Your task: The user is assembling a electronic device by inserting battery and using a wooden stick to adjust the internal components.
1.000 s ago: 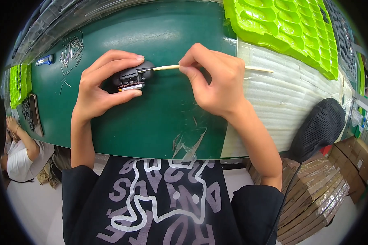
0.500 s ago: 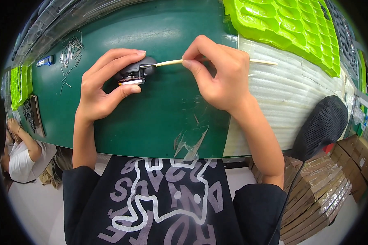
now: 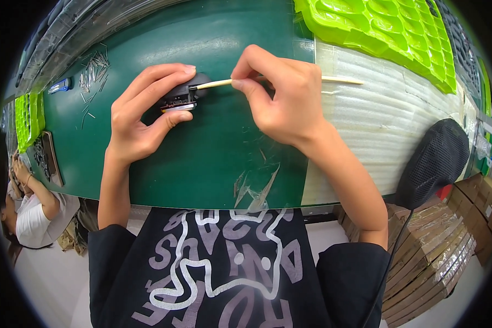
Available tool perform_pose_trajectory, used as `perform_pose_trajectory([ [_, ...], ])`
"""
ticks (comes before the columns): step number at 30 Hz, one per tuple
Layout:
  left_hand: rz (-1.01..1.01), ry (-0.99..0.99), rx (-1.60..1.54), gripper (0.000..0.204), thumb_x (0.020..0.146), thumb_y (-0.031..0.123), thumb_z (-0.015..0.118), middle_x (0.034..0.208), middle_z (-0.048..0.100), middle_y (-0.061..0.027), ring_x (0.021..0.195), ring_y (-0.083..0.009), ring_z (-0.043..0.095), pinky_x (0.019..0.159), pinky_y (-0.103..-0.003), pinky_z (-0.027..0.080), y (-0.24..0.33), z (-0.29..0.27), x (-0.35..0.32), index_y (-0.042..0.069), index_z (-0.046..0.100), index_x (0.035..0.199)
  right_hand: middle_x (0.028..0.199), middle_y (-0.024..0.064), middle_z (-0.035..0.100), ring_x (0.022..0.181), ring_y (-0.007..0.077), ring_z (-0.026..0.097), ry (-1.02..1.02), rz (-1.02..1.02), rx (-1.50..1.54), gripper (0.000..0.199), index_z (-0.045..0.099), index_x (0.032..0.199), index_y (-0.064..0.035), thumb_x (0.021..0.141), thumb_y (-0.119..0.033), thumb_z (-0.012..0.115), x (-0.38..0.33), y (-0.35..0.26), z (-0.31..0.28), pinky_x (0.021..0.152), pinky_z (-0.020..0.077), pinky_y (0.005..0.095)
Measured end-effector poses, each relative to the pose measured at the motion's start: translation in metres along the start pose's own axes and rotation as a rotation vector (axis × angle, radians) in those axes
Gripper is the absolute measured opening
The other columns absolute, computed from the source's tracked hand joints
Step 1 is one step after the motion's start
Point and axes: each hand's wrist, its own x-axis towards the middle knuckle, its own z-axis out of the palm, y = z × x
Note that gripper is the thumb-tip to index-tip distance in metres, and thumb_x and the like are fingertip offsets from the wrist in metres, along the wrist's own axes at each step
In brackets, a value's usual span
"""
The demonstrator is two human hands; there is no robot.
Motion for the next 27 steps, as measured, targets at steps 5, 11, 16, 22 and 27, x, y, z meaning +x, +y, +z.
perform_pose_trajectory([
  [5,0.061,0.005,0.041,0.046,0.063,-0.001,0.072,0.107,0.061,-0.0151,0.096,-0.0272,0.061,0.081,-0.033,0.050,0.0016,0.0031,0.0009,-0.003,0.062,0.108,0.057,0.0051,0.057,0.048,0.0192,0.056,0.004,0.006,-0.009,0.010,0.054,0.070,-0.0052,0.071,0.001,0.062,-0.0014,-0.0019,0.0053,0.043,0.0395,0.0273],
  [11,0.071,0.016,0.103,0.048,0.059,-0.004,0.074,0.105,0.061,-0.0133,0.094,-0.0256,0.062,0.078,-0.032,0.052,0.0049,0.0062,0.0010,0.000,0.064,0.106,0.054,0.0043,0.054,0.045,0.0203,0.053,0.011,-0.039,-0.039,0.012,0.053,0.069,-0.0069,0.068,0.003,0.059,-0.0048,-0.0010,0.0080,0.042,0.0360,0.0295],
  [16,0.076,0.031,0.143,0.049,0.058,-0.005,0.075,0.104,0.061,-0.0132,0.092,-0.0249,0.062,0.077,-0.031,0.053,0.0070,0.0088,0.0030,0.000,0.064,0.106,0.053,0.0047,0.052,0.045,0.0206,0.052,0.024,-0.065,-0.091,0.011,0.053,0.069,-0.0071,0.068,0.003,0.058,-0.0043,-0.0036,0.0054,0.041,0.0354,0.0297],
  [22,0.083,-0.004,0.142,0.047,0.059,-0.004,0.075,0.104,0.061,-0.0134,0.092,-0.0244,0.062,0.077,-0.031,0.053,0.0044,0.0074,0.0033,0.000,0.064,0.105,0.054,0.0042,0.052,0.045,0.0205,0.052,-0.002,-0.112,-0.083,0.011,0.052,0.069,-0.0074,0.068,0.003,0.057,-0.0036,0.0014,0.0066,0.041,0.0359,0.0293],
  [27,0.052,-0.029,0.057,0.045,0.060,-0.001,0.076,0.104,0.062,-0.0136,0.094,-0.0250,0.062,0.080,-0.032,0.051,-0.0004,0.0003,0.0056,0.000,0.064,0.104,0.055,0.0043,0.054,0.047,0.0190,0.055,-0.002,-0.065,-0.036,0.011,0.053,0.070,-0.0065,0.069,0.002,0.060,-0.0028,0.0004,0.0076,0.043,0.0379,0.0271],
])
